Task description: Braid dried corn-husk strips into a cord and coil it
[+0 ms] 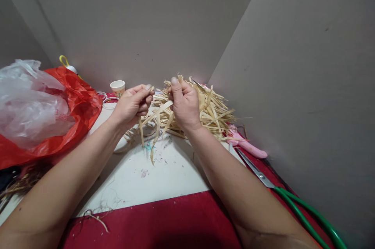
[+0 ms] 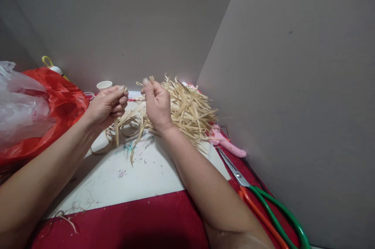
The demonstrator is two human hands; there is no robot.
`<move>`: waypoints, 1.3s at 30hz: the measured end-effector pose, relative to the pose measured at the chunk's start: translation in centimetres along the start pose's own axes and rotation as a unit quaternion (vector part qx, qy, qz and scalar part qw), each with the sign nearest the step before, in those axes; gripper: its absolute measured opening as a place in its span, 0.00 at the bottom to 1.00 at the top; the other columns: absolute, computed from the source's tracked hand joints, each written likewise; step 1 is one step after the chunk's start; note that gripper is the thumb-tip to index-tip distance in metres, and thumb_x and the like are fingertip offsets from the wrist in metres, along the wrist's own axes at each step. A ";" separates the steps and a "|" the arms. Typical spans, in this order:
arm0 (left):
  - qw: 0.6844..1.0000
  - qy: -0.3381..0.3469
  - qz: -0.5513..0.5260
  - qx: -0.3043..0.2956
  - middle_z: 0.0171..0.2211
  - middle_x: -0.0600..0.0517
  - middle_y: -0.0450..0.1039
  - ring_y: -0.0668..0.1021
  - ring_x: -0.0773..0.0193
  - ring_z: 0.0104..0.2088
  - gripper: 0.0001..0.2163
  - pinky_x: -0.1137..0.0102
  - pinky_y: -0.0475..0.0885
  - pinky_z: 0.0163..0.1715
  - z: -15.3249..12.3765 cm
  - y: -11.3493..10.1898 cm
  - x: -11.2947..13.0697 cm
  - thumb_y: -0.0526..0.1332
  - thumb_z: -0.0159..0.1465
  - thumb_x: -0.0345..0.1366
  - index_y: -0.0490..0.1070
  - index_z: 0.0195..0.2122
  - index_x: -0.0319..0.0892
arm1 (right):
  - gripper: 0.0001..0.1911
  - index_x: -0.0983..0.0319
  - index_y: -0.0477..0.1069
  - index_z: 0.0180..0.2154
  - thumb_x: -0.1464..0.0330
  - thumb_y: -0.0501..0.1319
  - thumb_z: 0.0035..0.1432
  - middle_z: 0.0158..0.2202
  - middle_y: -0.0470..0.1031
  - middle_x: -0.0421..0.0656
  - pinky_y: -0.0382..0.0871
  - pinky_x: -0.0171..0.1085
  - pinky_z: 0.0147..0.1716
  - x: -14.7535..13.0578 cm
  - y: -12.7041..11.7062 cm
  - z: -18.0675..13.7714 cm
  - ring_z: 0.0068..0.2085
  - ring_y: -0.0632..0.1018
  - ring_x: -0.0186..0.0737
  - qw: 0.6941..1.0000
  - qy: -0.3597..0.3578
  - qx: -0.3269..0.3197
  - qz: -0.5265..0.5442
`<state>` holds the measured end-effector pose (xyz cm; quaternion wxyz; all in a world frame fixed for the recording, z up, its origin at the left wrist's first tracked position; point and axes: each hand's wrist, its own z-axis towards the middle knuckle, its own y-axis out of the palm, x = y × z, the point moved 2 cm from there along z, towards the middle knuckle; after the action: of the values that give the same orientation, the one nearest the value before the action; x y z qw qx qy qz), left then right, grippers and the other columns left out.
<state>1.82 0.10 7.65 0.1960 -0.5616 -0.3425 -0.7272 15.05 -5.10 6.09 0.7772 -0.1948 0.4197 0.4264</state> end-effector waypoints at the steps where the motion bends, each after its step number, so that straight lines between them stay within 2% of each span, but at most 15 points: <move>1: 1.000 -0.019 -0.008 -0.009 0.19 0.61 0.58 0.52 0.80 0.14 0.11 0.81 0.45 0.14 0.0 0.0 0.0 0.67 0.59 0.38 0.66 0.28 0.39 | 0.24 0.58 0.64 0.26 0.46 0.59 0.59 0.21 0.57 0.35 0.58 0.33 0.25 0.1 0.1 -0.1 0.24 0.61 0.31 1.000 0.020 -0.011 0.016; 5: 0.997 -0.062 -0.029 -0.032 0.18 0.63 0.49 0.51 0.80 0.14 0.15 0.81 0.45 0.13 -0.1 0.2 -0.2 0.68 0.58 0.37 0.61 0.25 0.41 | 0.19 0.59 0.74 0.34 0.51 0.70 0.50 0.21 0.59 0.33 0.58 0.33 0.24 -0.3 0.7 -0.5 0.23 0.61 0.30 0.996 0.036 -0.066 0.039; 8: 0.997 -0.065 -0.022 -0.035 0.18 0.63 0.48 0.50 0.80 0.14 0.16 0.82 0.45 0.13 -0.2 0.2 -0.1 0.69 0.56 0.36 0.59 0.24 0.41 | 0.17 0.61 0.75 0.32 0.53 0.69 0.51 0.23 0.66 0.36 0.60 0.34 0.26 -0.7 0.5 -0.4 0.25 0.64 0.31 0.998 0.010 -0.063 0.019; 10: 0.997 -0.065 -0.015 -0.040 0.18 0.62 0.50 0.51 0.80 0.15 0.16 0.81 0.44 0.14 -0.3 0.2 0.1 0.69 0.56 0.36 0.59 0.23 0.41 | 0.17 0.61 0.73 0.29 0.53 0.68 0.53 0.24 0.68 0.37 0.60 0.35 0.27 -0.7 0.2 -0.3 0.26 0.65 0.32 0.998 -0.009 -0.059 -0.005; 14: 0.996 -0.074 0.010 -0.051 0.17 0.62 0.51 0.51 0.80 0.15 0.15 0.80 0.44 0.14 -0.5 0.3 0.1 0.69 0.54 0.35 0.60 0.22 0.40 | 0.18 0.60 0.65 0.25 0.56 0.63 0.60 0.23 0.65 0.36 0.59 0.35 0.29 -0.7 -0.3 -0.1 0.26 0.64 0.32 0.991 -0.089 -0.064 -0.080; 18: 0.997 -0.030 0.066 -0.007 0.15 0.62 0.51 0.53 0.79 0.15 0.12 0.79 0.46 0.15 -0.5 0.5 0.0 0.69 0.53 0.35 0.66 0.21 0.39 | 0.22 0.59 0.59 0.24 0.54 0.57 0.65 0.23 0.62 0.37 0.56 0.36 0.31 -0.5 -0.3 -0.2 0.27 0.62 0.33 0.974 -0.142 -0.087 -0.156; 21: 0.996 -0.008 0.084 0.008 0.14 0.62 0.51 0.53 0.78 0.15 0.09 0.79 0.46 0.15 -0.5 0.6 0.1 0.69 0.53 0.36 0.71 0.23 0.38 | 0.26 0.58 0.59 0.23 0.47 0.53 0.65 0.22 0.60 0.37 0.56 0.36 0.30 -0.4 -0.3 -0.2 0.26 0.61 0.34 0.980 -0.115 -0.102 -0.130; 24: 0.997 -0.022 0.068 0.001 0.14 0.62 0.50 0.52 0.78 0.15 0.08 0.78 0.44 0.15 -0.5 0.5 0.3 0.68 0.53 0.36 0.72 0.24 0.38 | 0.28 0.59 0.59 0.22 0.44 0.53 0.63 0.21 0.56 0.36 0.55 0.36 0.27 -0.5 -0.4 -0.1 0.25 0.59 0.32 0.990 -0.066 -0.091 -0.081; 28: 0.998 -0.034 0.051 -0.012 0.16 0.61 0.51 0.52 0.79 0.15 0.10 0.79 0.43 0.15 -0.5 0.3 0.5 0.68 0.53 0.35 0.69 0.22 0.39 | 0.23 0.59 0.67 0.28 0.46 0.61 0.59 0.24 0.63 0.36 0.57 0.35 0.28 -1.0 -0.5 0.0 0.27 0.62 0.33 0.987 -0.086 -0.110 -0.073; 31: 0.996 -0.051 0.065 -0.028 0.15 0.62 0.49 0.51 0.79 0.15 0.10 0.78 0.42 0.15 -0.6 0.3 0.4 0.68 0.53 0.36 0.69 0.22 0.38 | 0.22 0.59 0.64 0.24 0.50 0.60 0.62 0.24 0.65 0.38 0.59 0.36 0.30 -1.2 -0.5 0.0 0.28 0.64 0.34 0.979 -0.117 -0.137 -0.098; 33: 0.995 -0.052 0.077 -0.029 0.15 0.62 0.49 0.51 0.79 0.15 0.09 0.78 0.43 0.15 -0.6 0.4 0.3 0.68 0.53 0.36 0.71 0.23 0.38 | 0.23 0.59 0.63 0.22 0.52 0.61 0.62 0.23 0.64 0.37 0.59 0.35 0.29 -1.1 -0.5 0.1 0.27 0.63 0.34 0.979 -0.108 -0.136 -0.104; 36: 0.996 -0.002 0.091 0.017 0.14 0.61 0.51 0.53 0.78 0.15 0.09 0.77 0.46 0.15 -0.5 0.3 0.3 0.68 0.53 0.36 0.71 0.22 0.39 | 0.21 0.60 0.65 0.24 0.52 0.64 0.58 0.22 0.60 0.36 0.57 0.34 0.26 -1.0 -0.5 0.3 0.26 0.61 0.32 0.988 -0.043 -0.132 -0.069; 39: 0.981 0.101 0.134 0.097 0.14 0.59 0.57 0.57 0.76 0.16 0.07 0.76 0.50 0.16 -0.3 0.0 0.6 0.67 0.54 0.35 0.73 0.23 0.39 | 0.17 0.60 0.66 0.27 0.55 0.63 0.59 0.22 0.57 0.34 0.53 0.32 0.22 -1.2 -0.5 0.3 0.23 0.58 0.30 0.983 0.066 -0.169 0.007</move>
<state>1.40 -0.07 8.14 0.3782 -0.5045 -0.3116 -0.7108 15.24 -5.77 7.27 0.7008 -0.3480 0.3935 0.4827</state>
